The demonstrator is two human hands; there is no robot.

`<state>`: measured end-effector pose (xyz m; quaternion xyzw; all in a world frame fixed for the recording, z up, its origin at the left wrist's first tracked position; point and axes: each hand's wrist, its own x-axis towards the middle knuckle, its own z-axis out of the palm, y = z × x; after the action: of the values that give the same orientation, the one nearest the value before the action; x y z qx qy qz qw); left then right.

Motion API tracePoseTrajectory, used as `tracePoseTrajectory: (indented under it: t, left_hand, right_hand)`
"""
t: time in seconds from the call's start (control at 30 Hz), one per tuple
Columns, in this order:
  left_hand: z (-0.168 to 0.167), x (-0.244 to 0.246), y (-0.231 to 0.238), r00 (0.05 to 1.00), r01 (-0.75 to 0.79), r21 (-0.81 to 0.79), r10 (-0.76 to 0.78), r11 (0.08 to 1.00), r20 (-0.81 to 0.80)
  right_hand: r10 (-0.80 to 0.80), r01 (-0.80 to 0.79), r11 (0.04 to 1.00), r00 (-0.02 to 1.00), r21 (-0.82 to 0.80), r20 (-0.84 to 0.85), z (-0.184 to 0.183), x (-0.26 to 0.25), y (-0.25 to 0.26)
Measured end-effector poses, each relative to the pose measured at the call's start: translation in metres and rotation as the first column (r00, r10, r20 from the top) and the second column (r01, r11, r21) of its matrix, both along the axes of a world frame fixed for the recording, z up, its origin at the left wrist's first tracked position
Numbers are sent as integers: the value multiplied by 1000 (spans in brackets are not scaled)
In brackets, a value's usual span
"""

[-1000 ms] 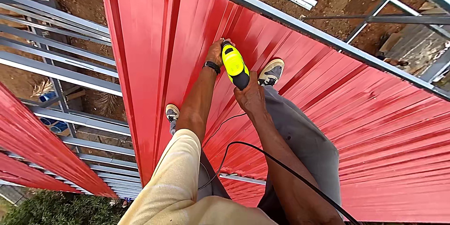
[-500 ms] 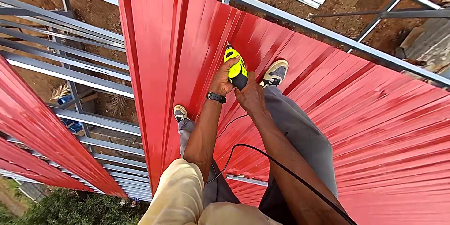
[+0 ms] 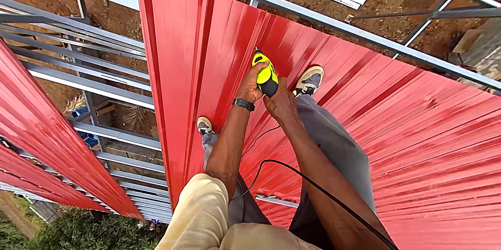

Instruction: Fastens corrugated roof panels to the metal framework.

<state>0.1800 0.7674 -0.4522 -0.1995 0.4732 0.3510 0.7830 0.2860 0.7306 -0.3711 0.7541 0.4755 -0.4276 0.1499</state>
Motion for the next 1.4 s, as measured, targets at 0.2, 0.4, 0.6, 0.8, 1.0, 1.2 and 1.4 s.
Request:
tracePoseTrajectory:
  t: [0.2,0.4,0.6,0.8,1.0,1.2,1.4]
  left_hand:
    - [1,1,-1,1000,10,9,-9,1000,-21]
    - [1,-2,1,999,24,1,-24,1000,-36]
    - [3,-6,0,999,35,3,-35,999,-34]
    - [1,-2,-4,998,57,14,-56,998,-41]
    - [-2,-2,-3,997,72,15,-71,997,-39]
    - [-8,0,2,998,52,-1,-52,999,-34]
    - [-16,1,-6,996,57,9,-56,998,-69]
  right_hand:
    - [2,-2,1000,1000,0,6,1,0,-2]
    - [7,-7,1000,1000,25,6,-4,-1,-3]
    - [14,-14,1000,1000,9,3,-3,-4,-5]
    - [-3,3,1000,1000,26,-8,0,-1,-9]
    - [0,-1,999,1000,44,1,-7,-1,-9]
    - [-10,10,1000,1000,23,-12,-7,0,-3]
    - [-12,14,999,999,41,-34,-22,2,-11]
